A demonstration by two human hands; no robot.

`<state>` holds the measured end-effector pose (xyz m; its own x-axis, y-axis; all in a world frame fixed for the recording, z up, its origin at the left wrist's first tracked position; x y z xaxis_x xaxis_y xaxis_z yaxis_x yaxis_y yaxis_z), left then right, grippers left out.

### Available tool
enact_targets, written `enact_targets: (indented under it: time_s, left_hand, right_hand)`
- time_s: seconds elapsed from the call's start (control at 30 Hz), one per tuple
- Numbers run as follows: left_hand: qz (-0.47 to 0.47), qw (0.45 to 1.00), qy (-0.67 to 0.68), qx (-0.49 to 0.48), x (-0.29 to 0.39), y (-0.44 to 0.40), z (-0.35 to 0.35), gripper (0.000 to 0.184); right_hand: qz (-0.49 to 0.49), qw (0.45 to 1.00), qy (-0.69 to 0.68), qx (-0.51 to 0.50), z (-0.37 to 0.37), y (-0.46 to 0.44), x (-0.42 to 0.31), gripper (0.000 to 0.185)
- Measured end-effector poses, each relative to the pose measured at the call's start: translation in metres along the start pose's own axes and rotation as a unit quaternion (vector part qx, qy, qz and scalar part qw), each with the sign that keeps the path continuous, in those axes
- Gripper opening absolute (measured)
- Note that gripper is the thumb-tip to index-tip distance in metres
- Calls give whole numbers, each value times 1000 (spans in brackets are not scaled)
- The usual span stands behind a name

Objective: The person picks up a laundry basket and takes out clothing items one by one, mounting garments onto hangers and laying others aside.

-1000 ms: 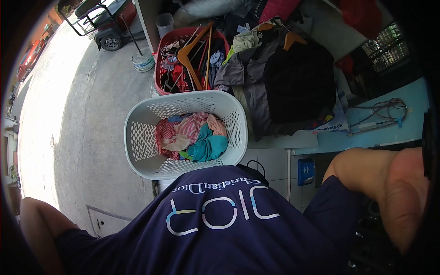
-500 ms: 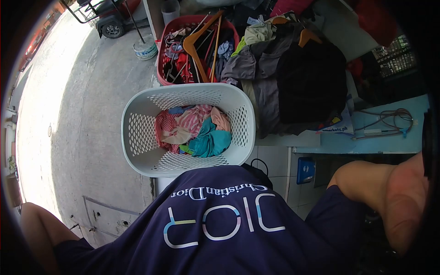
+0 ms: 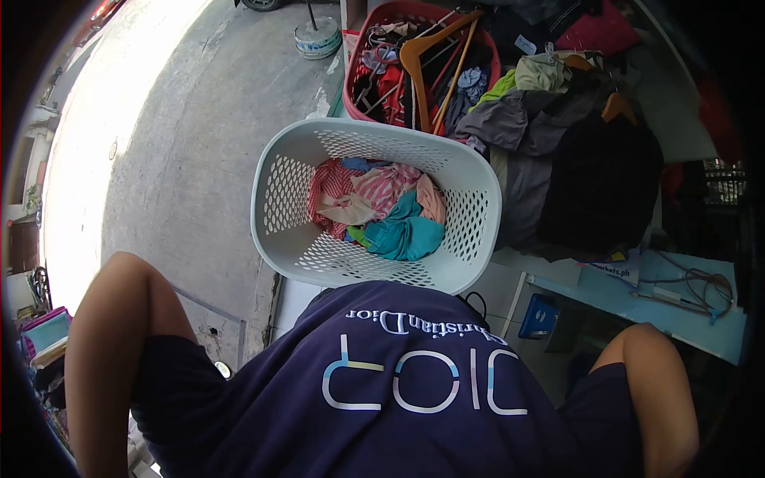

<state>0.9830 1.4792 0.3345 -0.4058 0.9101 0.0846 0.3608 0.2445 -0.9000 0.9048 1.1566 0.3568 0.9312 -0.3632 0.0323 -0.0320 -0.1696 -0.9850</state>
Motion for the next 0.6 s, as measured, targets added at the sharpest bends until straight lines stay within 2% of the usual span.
enact_targets:
  time_s: [0.07, 0.1, 0.13, 0.2, 0.23, 0.27, 0.3, 0.33, 0.4, 0.43, 0.5, 0.6]
  left_hand:
    - [43, 993, 79, 78, 21, 5, -11, 34]
    - [111, 958, 245, 98, -3, 44, -28, 43]
    - [169, 892, 409, 95, -29, 83, -45, 56]
    - [-37, 906, 361, 215, -111, 176, -21, 74]
    - [-137, 886, 349, 271, -154, 222, -9, 85]
    - [-400, 808, 300, 311, -180, 278, 5, 97]
    - [-552, 731, 275, 291, -210, 312, 28, 107]
    - [-640, 698, 234, 222, -231, 350, 46, 112]
    - [-710, 662, 190, 147, -258, 446, 91, 101]
    - [-747, 633, 168, 115, -268, 479, 108, 92]
    - [-826, 548, 103, 80, -283, 499, 123, 64]
    - [-745, 624, -224, 67, -314, 573, 168, 82]
  right_hand:
    - [7, 999, -14, 36, 1, 1, 6, 46]
    - [27, 997, -19, 66, -3, 7, 12, 46]
    - [41, 994, -27, 97, -8, 11, 15, 46]
    - [133, 979, -36, 151, -19, 38, 32, 46]
    - [225, 963, -21, 144, -23, 64, 44, 52]
    - [318, 939, -1, 130, -27, 92, 57, 62]
    - [404, 908, 19, 110, -30, 120, 70, 74]
    - [511, 855, -59, 64, -29, 150, 82, 80]
    - [656, 748, 8, 96, -13, 202, 101, 77]
    - [693, 714, 12, 93, -7, 226, 105, 70]
    - [738, 670, 9, 77, 7, 269, 108, 51]
    - [803, 593, -16, 50, 28, 313, 103, 38]
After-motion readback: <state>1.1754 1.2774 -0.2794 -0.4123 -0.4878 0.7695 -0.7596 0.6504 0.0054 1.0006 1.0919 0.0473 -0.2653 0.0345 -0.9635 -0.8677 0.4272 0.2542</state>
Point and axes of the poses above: each hand's wrist, its own y-axis away from the middle knuckle, its own z-axis out of the palm, x = y × z, the point moved 2 cm from there along -y, towards the middle knuckle, and after that the axes turned 15 degrees about z, right-handed, at the moved point
